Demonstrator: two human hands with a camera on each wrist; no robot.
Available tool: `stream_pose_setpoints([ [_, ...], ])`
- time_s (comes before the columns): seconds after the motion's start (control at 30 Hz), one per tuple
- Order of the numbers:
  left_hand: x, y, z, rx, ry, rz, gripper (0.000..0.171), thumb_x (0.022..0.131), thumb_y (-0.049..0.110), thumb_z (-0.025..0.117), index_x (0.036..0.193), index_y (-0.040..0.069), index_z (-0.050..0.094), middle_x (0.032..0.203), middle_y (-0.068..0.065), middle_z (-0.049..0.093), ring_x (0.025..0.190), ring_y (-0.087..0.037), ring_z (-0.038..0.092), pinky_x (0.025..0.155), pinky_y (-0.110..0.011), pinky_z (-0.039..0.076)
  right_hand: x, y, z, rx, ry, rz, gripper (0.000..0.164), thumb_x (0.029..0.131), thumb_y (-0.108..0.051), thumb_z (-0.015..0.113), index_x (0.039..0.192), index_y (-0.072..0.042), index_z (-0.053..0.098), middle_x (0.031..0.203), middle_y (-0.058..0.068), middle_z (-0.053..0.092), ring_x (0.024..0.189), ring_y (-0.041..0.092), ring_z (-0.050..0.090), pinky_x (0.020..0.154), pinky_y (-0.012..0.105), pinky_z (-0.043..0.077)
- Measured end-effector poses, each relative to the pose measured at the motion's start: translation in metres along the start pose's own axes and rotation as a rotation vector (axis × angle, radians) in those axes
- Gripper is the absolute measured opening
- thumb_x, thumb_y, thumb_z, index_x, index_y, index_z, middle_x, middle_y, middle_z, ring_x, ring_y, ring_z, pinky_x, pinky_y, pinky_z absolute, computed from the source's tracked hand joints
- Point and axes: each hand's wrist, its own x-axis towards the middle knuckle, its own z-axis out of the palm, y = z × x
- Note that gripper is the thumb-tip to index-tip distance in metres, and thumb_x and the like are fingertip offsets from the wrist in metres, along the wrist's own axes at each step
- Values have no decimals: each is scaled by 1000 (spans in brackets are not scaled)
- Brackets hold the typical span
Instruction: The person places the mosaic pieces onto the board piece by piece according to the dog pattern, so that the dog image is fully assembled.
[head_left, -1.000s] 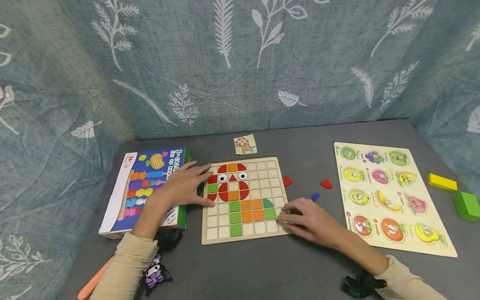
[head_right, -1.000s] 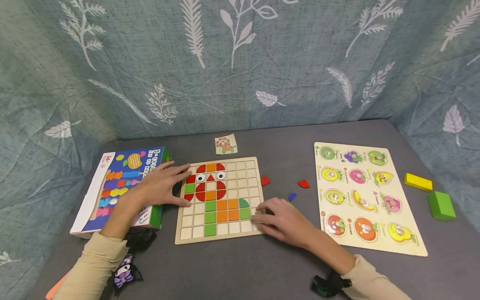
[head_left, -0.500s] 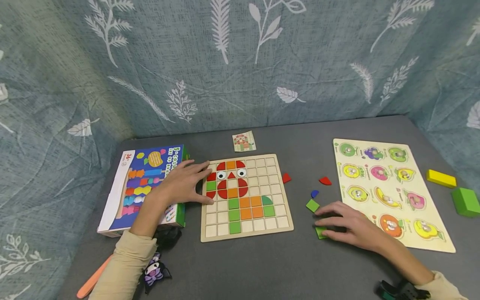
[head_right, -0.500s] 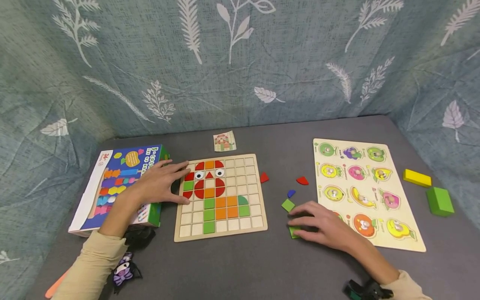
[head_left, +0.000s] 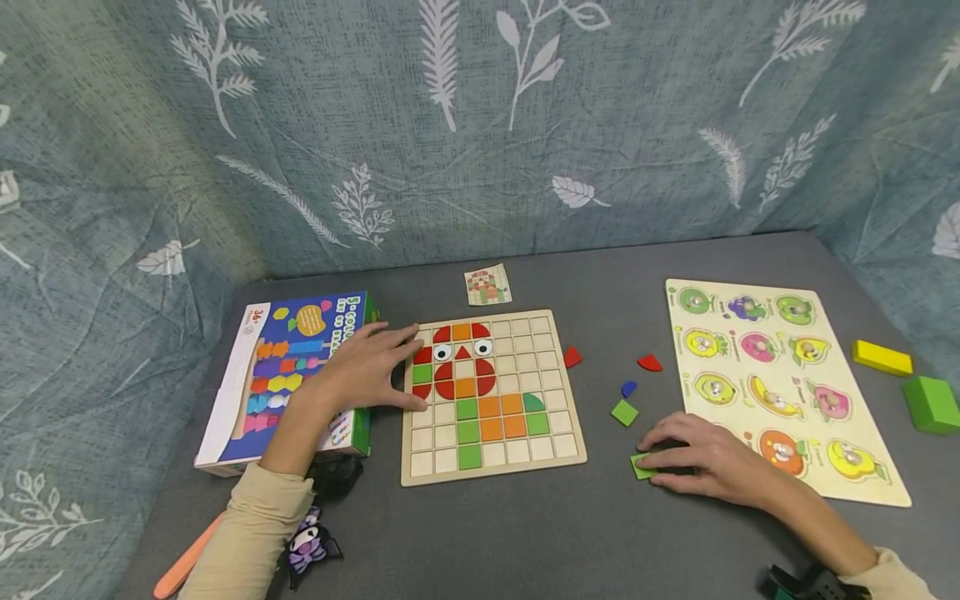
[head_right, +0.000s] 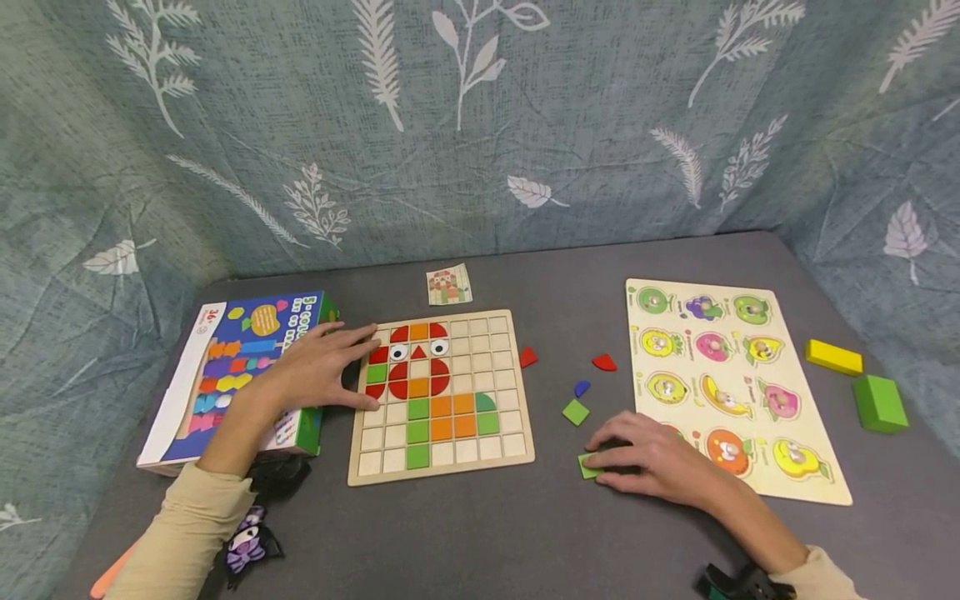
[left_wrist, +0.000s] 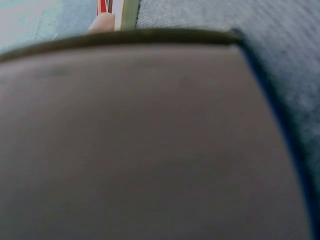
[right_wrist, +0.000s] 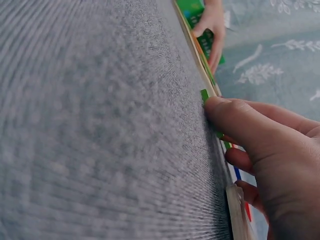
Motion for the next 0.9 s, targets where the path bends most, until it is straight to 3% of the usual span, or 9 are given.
stream_pose_setpoints([
  [0.23,-2,-1,1,6,0,-3,100,73,77,62,147,12,43,157,-12,35,142,-33,38,121,-53,21,10,0,7,-39,21,-22,21,89,-24,72,110,-22,74,105,-8,64,93,4,56,79,18,46],
  [0.5,-1,0,-1,1,-1,7,100,74,75,63,147,11,43,157,-12,35,142,-33,39,121,-53,21,53,-2,28,-62,20,-23,20,93,-25,65,111,-20,73,105,-6,64,91,3,59,76,18,50],
  [0.7,1,1,-3,-2,0,4,100,74,75,63,147,11,42,157,-12,34,142,-32,38,121,-53,20,88,-2,45,-102,34,-122,18,92,-22,65,106,-16,75,101,0,64,84,7,59,71,19,52],
  [0.9,1,0,-2,3,-6,7,100,74,75,63,147,10,42,157,-12,35,142,-32,38,121,-52,21,101,-5,56,-110,-5,-144,16,89,-21,70,102,-15,76,100,1,66,86,7,60,73,17,54],
])
